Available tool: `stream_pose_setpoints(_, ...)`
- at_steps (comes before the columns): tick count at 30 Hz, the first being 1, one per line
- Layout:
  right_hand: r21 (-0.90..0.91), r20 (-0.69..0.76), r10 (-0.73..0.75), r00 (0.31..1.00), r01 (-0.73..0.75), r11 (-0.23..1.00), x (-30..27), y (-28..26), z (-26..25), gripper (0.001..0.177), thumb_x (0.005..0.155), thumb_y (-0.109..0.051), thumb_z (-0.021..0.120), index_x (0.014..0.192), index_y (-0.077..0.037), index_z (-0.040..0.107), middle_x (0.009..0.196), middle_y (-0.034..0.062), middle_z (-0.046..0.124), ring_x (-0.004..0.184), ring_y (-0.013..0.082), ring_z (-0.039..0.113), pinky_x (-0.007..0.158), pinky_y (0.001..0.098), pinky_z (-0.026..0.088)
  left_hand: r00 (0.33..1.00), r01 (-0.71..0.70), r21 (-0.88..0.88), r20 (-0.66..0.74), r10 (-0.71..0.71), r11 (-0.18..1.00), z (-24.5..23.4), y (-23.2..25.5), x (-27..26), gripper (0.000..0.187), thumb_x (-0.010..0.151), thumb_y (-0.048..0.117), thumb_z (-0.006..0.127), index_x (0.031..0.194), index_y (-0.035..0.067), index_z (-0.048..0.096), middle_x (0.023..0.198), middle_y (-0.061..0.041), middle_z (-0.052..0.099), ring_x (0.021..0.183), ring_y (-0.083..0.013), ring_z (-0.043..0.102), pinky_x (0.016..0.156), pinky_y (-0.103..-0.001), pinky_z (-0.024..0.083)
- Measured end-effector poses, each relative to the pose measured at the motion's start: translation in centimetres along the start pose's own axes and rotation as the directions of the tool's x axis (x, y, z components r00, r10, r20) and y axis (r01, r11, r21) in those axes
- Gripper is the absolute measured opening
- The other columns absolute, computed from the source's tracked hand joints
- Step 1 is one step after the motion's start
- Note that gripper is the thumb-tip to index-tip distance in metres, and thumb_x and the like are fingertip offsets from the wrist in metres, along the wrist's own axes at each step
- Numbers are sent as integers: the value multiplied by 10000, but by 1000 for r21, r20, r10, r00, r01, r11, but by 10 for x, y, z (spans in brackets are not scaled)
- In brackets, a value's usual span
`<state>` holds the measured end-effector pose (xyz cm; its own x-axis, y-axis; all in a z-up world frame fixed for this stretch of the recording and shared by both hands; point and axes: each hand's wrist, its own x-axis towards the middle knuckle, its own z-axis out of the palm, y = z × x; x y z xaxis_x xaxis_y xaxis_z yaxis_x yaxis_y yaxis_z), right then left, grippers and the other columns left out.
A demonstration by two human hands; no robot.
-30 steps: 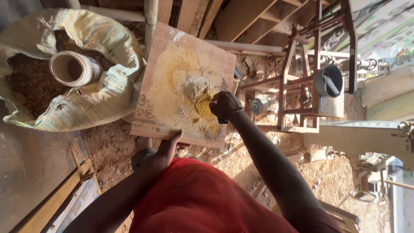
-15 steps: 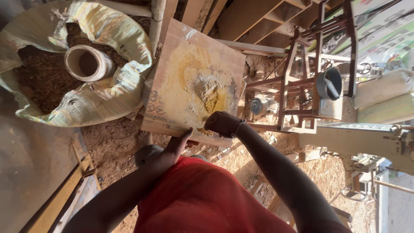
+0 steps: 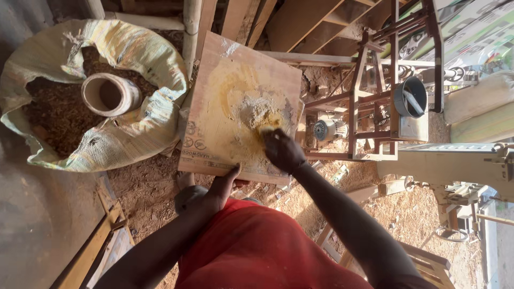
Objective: The person mixes yellow wood filler on a plywood board and applies it to the joints and surfaces of a large wooden frame using a small wooden block.
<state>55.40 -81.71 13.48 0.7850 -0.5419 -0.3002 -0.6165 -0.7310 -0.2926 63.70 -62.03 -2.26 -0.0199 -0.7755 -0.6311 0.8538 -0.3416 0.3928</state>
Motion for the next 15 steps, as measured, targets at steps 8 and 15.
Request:
stream_pose_setpoints(8,-60,-56,-5,998,2,998,-7,-2,-22,358,874,-188,598,1195,-144,749,1125,109,716,836,218,710,707,350,612,1000,14,-47,-5,-14,999,-1,4,6,537,945,507,621,1252,68,610,1080,-159,766,1000,-280,756,955,-426,517)
stream_pose_setpoints(15,47,68,105,992,-108,993,-2,-16,-42,436,886,-152,523,1282,-177,705,1162,107,685,806,219,724,714,358,641,999,23,-39,-33,-24,999,3,4,-1,537,936,492,637,1263,67,598,1113,-164,749,982,-288,754,974,-444,516)
